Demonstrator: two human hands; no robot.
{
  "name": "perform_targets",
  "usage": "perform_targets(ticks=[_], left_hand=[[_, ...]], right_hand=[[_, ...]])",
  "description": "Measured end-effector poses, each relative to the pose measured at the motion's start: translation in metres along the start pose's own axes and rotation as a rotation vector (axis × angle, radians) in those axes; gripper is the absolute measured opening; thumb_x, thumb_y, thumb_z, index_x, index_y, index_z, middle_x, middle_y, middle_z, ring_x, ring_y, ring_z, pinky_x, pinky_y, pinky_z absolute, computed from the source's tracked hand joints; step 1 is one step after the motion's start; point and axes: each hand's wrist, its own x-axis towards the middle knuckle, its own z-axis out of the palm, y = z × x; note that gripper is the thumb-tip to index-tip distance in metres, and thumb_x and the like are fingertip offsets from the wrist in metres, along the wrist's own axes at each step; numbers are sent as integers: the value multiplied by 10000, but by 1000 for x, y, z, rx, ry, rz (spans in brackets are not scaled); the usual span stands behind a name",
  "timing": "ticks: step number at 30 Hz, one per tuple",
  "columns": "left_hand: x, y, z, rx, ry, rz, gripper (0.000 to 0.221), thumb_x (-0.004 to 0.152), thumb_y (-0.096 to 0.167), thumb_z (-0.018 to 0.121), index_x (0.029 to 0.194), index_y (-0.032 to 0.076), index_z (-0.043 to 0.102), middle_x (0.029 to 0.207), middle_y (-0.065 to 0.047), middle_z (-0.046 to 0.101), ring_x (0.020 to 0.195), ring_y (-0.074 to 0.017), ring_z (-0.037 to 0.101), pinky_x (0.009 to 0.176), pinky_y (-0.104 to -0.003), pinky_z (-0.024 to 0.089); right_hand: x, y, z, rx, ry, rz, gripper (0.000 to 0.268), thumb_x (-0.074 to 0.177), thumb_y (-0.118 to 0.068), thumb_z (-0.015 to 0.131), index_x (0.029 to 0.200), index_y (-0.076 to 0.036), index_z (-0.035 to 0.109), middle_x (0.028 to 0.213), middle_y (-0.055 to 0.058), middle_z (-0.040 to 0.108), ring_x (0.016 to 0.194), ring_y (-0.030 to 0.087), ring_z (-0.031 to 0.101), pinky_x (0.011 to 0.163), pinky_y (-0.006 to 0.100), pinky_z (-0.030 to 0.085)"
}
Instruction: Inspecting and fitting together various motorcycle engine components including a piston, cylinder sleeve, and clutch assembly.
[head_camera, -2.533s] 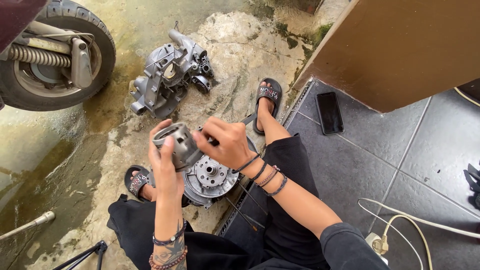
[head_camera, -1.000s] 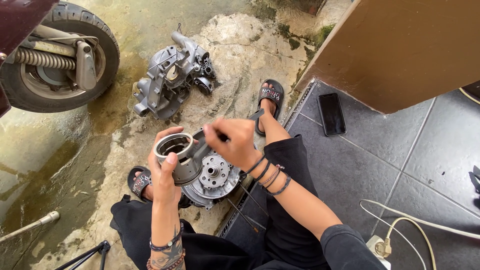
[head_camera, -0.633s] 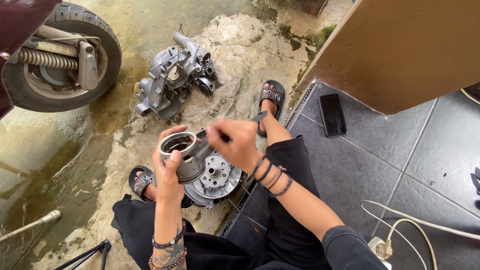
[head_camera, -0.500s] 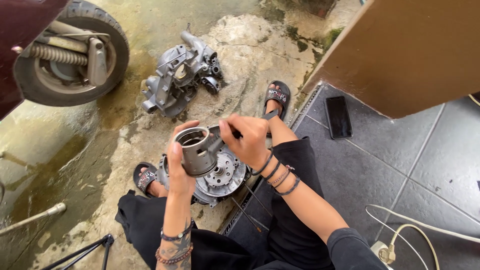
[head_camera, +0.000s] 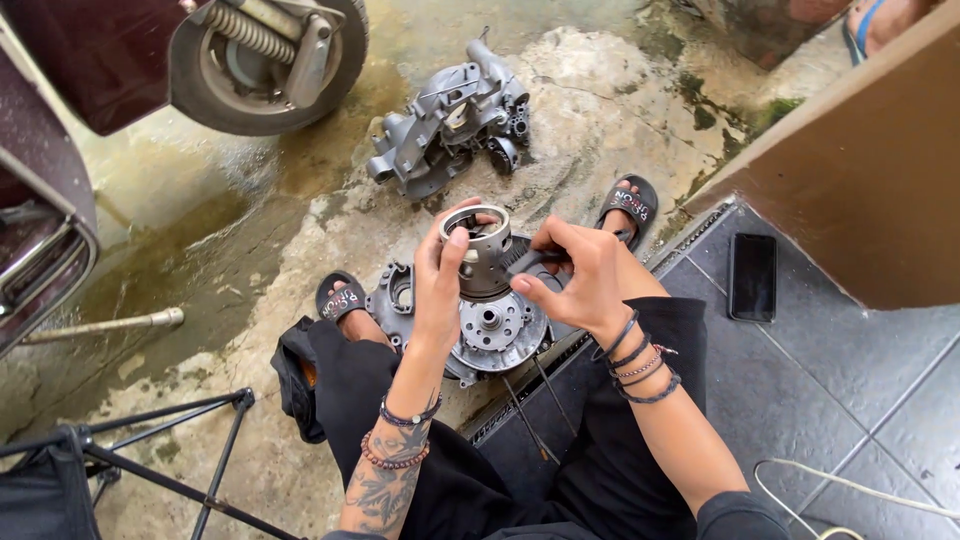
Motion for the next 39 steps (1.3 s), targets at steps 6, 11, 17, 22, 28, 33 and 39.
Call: perform_targets(ticks=[6,11,17,22,28,33,39], left_hand=[[-5,8,-9,5,9,93,541,769,351,854,1203,70,696,1112,-66,694,1028,-115,624,907,-299,574],[-9,24,-14,95,-64,135,677,649,278,947,1240,76,686,1183,-41,655,1057,-137,647,893,-278,594],[-11,34,-17,50,-85,172,739,684,382,914,1277,39,637,1156,-69,642,1082,-120,593,978,-302,548],[-13,36,-13,99,-108,146,752,677,343,921,1293,38,614,1144,-75,644,1085,-139,589,997,-322,538],[-12,35,-10,156,-219,152,783,615,345,948,1263,26,648,1113,-115,691,1049,-147,621,982,-349,550],[-14,36,-11,204,-193,180,773,654,386,922,1281,31,645,1131,-105,699,1076,-125,631,976,-328,563],[-15,35,-2,235,-178,129,784,637,391,928,1292,61,651,1123,-97,716,1042,-143,657,927,-313,581]], right_hand=[[10,-5,-11,33,-12,99,439,846,-539,754,892,-126,609,597,33,555,540,163,540,569,276,455],[4,-2,0,198,-84,149,465,875,-565,660,895,-101,654,609,34,540,570,127,519,582,262,459],[4,10,-4,145,-243,241,371,863,-549,699,873,-181,650,611,-28,587,579,119,559,708,220,468],[12,0,-15,183,-178,224,325,885,-390,757,850,-92,633,594,61,565,588,165,552,639,305,487],[3,25,-22,271,-362,281,378,850,-559,706,926,-191,662,734,-44,619,686,91,586,841,213,460],[12,-5,-33,364,-332,183,355,890,-443,767,892,-133,593,678,4,561,702,151,602,745,302,499],[7,14,-43,479,-263,117,486,813,-530,810,950,-114,600,767,9,596,756,136,580,840,315,481]])
